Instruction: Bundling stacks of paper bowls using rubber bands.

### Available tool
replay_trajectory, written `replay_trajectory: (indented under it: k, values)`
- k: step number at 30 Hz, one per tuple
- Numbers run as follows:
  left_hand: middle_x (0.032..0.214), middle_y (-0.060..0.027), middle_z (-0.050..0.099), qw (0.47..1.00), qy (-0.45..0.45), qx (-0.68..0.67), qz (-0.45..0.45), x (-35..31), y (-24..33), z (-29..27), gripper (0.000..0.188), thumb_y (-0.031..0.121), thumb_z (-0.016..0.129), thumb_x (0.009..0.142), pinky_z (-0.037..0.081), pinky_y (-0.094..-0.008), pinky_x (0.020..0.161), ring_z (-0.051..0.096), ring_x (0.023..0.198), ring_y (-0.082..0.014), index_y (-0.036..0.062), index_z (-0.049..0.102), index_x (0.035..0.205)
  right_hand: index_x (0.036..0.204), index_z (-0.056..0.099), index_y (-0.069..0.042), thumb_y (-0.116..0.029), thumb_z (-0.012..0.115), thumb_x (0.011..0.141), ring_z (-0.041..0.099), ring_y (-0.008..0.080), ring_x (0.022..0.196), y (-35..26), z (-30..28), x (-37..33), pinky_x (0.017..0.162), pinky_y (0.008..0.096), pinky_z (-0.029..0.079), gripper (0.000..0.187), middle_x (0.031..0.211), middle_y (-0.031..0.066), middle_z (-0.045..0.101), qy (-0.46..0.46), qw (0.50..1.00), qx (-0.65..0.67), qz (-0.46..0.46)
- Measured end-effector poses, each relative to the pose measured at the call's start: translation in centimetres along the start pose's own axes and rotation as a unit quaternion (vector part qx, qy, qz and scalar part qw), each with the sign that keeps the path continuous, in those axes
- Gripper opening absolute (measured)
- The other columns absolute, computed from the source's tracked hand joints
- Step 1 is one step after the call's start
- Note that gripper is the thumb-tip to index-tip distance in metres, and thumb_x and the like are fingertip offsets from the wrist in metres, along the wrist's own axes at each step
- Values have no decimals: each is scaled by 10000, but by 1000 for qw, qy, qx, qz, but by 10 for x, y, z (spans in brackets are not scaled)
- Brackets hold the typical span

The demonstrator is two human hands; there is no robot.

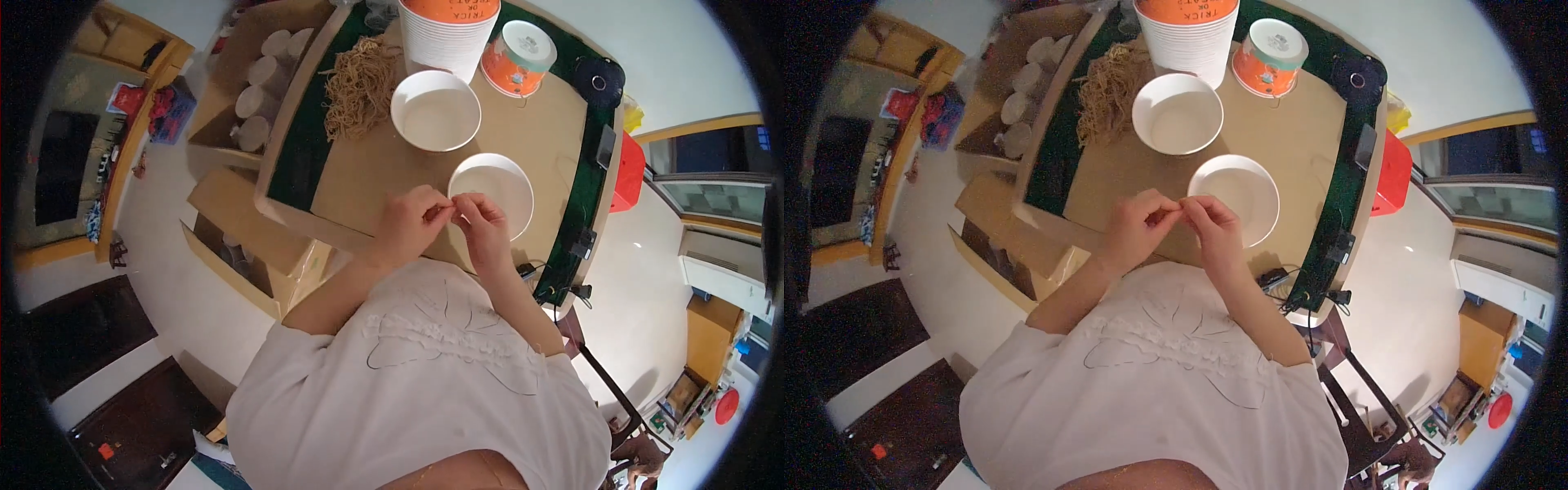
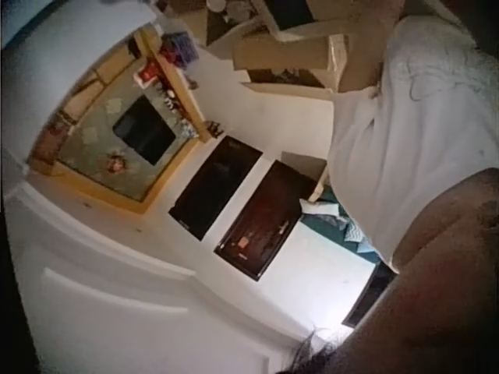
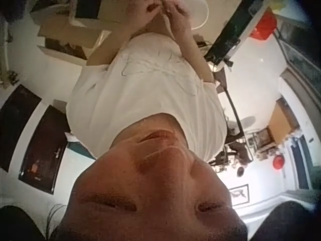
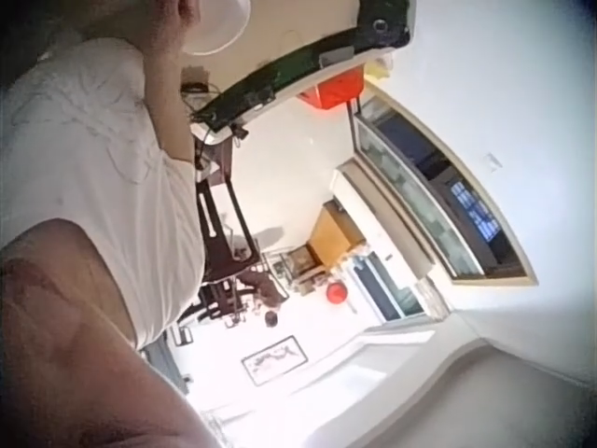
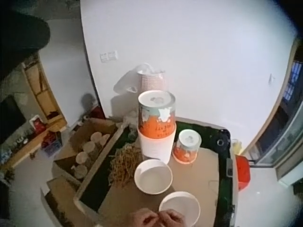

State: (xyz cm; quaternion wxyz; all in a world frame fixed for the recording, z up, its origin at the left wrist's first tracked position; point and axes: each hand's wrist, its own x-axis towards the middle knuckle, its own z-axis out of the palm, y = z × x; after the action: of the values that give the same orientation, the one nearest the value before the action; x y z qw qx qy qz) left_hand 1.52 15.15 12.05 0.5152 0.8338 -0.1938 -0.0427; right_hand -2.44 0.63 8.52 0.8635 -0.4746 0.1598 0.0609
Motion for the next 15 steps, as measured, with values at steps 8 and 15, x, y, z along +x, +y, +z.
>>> replay_trajectory:
  k: [8,15]
  values:
    - [697,-90,573,983,-148,-85,-64,-60,-18,17,77,109,675,763,433,-302,544,545,585,-205,41,662,796,900,538,-72,-194,486,949,376,70,562,-40,-60,-30,522,221,347,141,657,-27,419,39,978,206,12]
    - [687,-35,586,963,-152,-102,-199,-65,-23,27,88,111,636,821,421,-244,553,525,607,-101,23,643,827,902,609,-47,-222,482,952,387,32,508,-43,-74,-61,443,190,303,222,601,-34,458,96,973,-209,16]
